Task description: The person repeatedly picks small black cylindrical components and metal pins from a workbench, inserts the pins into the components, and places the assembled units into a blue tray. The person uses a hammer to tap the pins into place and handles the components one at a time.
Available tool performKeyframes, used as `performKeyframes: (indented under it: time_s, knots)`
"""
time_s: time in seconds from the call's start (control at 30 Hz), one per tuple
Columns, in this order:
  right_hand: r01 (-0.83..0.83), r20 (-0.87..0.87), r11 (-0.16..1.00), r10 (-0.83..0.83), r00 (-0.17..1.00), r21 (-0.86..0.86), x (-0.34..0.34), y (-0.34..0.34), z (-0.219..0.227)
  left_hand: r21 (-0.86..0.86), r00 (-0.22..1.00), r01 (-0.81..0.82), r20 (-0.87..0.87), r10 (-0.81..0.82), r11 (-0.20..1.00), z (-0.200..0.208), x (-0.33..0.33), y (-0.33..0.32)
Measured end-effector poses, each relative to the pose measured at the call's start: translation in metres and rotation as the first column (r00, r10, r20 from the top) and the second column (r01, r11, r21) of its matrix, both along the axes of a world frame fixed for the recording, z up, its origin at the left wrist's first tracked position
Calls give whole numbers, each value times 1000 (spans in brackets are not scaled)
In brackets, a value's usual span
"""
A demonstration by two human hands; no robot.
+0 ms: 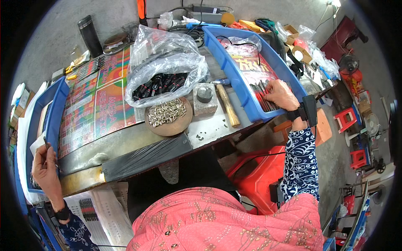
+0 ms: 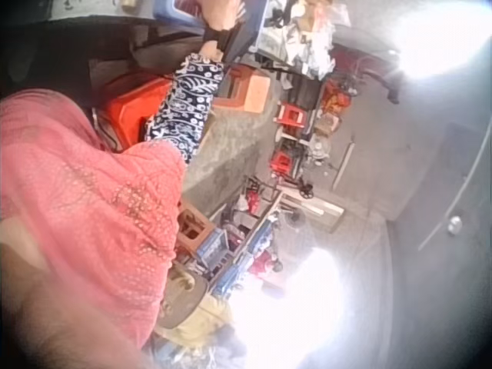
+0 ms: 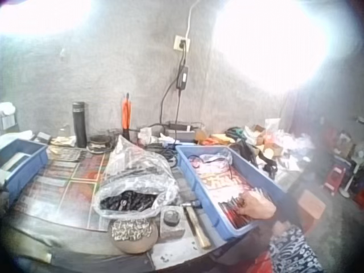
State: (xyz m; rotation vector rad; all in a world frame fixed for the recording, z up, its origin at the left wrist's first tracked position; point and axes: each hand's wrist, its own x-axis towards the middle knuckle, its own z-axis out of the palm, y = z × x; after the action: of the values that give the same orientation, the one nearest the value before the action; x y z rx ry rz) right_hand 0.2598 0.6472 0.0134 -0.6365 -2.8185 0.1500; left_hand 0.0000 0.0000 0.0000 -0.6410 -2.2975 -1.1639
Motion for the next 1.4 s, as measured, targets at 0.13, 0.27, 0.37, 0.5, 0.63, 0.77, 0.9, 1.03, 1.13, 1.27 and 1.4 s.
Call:
performKeyframes:
  time_s: [0.13,0.27,0.37,0.5,0.63,0.77,0.9,1.03,1.13,1.27,1.4]
  knots:
    - [4,-51,1000,-4,999,2,1,-6,7,104,990,70,112,-81,992,1,20,27]
    - [55,-179,998,-61,982,-42,5,-27,16,165,971,140,171,-168,976,3,37,45]
    - [168,-292,980,-193,937,-111,6,-51,28,225,937,206,237,-258,952,7,47,54]
    - [23,-530,1000,-29,848,-17,7,-103,44,274,889,236,326,-321,932,16,63,71]
    - [-163,-620,985,95,779,-54,2,-174,53,385,827,282,366,-426,879,18,86,91]
    - [-355,-589,931,240,772,-85,-6,-233,50,469,754,313,407,-516,826,19,112,108]
    - [-486,-504,725,220,835,-488,-13,-273,34,565,675,317,430,-600,762,17,128,121]
    - [-527,-424,455,315,849,-718,-21,-298,18,646,567,337,442,-695,685,11,135,128]
    - [-493,-411,268,308,858,-828,-27,-314,4,705,469,310,471,-747,638,4,139,131]
    - [-521,-444,153,360,821,-840,-33,-329,-8,757,368,265,493,-789,597,-5,143,134]
    - [-577,-504,131,358,786,-807,-38,-336,-15,804,330,238,460,-824,544,-10,146,136]
